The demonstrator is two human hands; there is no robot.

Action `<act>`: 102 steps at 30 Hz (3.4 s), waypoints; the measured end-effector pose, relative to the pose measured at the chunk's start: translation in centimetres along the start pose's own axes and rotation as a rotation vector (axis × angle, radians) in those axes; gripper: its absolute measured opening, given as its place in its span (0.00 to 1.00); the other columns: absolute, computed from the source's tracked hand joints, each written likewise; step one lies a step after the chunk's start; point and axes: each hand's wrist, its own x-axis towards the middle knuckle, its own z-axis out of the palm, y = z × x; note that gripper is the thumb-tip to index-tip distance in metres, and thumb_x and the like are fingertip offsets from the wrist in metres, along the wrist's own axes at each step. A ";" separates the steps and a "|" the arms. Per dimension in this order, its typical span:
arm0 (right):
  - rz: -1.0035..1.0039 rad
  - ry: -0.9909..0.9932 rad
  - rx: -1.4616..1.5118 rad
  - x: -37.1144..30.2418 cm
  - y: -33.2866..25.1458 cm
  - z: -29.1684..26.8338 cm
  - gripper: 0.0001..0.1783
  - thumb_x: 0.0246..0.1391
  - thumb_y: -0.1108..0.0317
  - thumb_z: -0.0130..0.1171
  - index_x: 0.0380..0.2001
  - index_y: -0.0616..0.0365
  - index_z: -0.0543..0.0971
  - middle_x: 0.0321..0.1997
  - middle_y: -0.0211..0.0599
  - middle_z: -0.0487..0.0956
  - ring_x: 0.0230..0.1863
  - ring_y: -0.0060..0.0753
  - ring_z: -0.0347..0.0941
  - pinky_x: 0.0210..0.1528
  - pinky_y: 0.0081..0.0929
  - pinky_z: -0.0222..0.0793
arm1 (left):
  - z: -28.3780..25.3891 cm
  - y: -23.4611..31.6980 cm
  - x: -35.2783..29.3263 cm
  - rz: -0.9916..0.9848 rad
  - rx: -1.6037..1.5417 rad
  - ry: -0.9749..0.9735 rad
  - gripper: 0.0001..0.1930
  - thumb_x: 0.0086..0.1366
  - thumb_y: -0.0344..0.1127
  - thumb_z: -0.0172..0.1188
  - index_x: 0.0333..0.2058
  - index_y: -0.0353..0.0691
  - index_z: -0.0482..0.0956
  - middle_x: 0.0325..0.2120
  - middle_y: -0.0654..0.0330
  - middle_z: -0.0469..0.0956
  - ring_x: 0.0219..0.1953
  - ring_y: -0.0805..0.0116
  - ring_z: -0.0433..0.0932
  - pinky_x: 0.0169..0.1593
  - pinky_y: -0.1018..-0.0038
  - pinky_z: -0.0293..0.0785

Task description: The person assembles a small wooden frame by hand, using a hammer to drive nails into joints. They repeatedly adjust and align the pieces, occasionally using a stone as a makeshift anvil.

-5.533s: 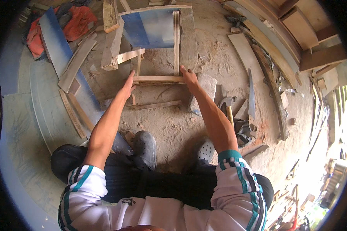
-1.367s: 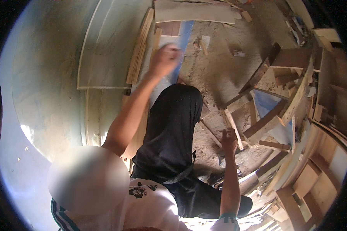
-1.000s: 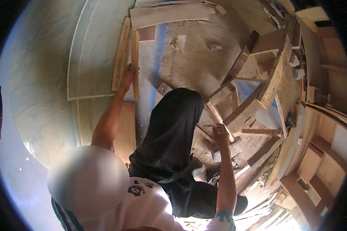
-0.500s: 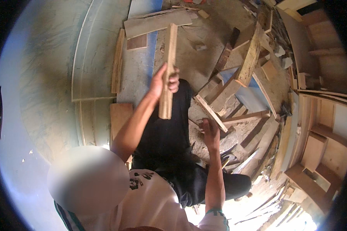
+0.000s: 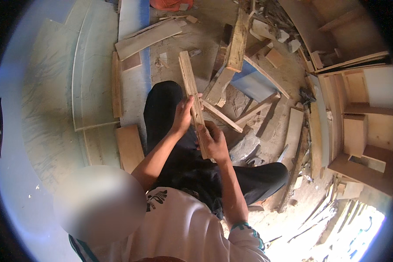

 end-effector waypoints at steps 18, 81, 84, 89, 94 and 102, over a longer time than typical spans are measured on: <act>-0.224 0.097 -0.230 -4.1 1.7 -4.3 0.27 0.54 0.54 0.65 0.47 0.65 0.76 0.31 0.39 0.78 0.32 0.24 0.71 0.36 0.27 0.68 | 3.4 3.0 -3.4 -0.033 -0.211 -0.276 0.32 0.72 0.53 0.42 0.63 0.32 0.57 0.42 0.55 0.73 0.44 0.64 0.77 0.49 0.69 0.76; 0.145 0.612 -0.787 -12.7 12.0 -17.1 0.19 0.61 0.53 0.51 0.44 0.56 0.76 0.29 0.51 0.79 0.35 0.57 0.77 0.37 0.46 0.70 | 0.6 -13.1 7.7 -0.970 0.028 0.335 0.15 0.66 0.41 0.54 0.45 0.39 0.69 0.43 0.60 0.68 0.49 0.65 0.68 0.60 0.61 0.63; 0.342 0.778 -0.420 -15.2 10.8 -18.1 0.20 0.62 0.52 0.52 0.45 0.56 0.77 0.24 0.41 0.78 0.26 0.40 0.75 0.29 0.34 0.67 | 1.8 -11.9 5.6 -1.034 -0.085 0.302 0.14 0.67 0.42 0.53 0.43 0.38 0.69 0.40 0.61 0.67 0.49 0.65 0.67 0.61 0.61 0.62; 0.245 0.888 0.495 -17.8 9.8 -17.8 0.26 0.66 0.45 0.41 0.48 0.55 0.75 0.27 0.29 0.76 0.22 0.21 0.67 0.24 0.18 0.61 | 4.3 -9.5 -0.5 -1.064 -0.075 -0.014 0.15 0.67 0.42 0.53 0.48 0.40 0.70 0.43 0.62 0.72 0.49 0.67 0.70 0.57 0.65 0.66; -0.050 0.609 0.854 -17.5 10.0 -17.0 0.26 0.66 0.47 0.40 0.54 0.55 0.72 0.36 0.32 0.77 0.29 0.26 0.70 0.29 0.22 0.64 | 8.6 -4.5 -5.2 -0.871 0.165 -0.449 0.18 0.69 0.45 0.53 0.51 0.40 0.71 0.44 0.62 0.77 0.46 0.70 0.76 0.50 0.70 0.72; -0.205 0.499 0.671 -15.6 6.6 -15.4 0.28 0.64 0.59 0.49 0.63 0.60 0.65 0.40 0.35 0.76 0.36 0.25 0.68 0.37 0.20 0.63 | 13.1 1.5 -5.8 -0.338 0.279 -0.666 0.20 0.71 0.45 0.51 0.52 0.35 0.72 0.44 0.56 0.78 0.40 0.72 0.78 0.41 0.76 0.76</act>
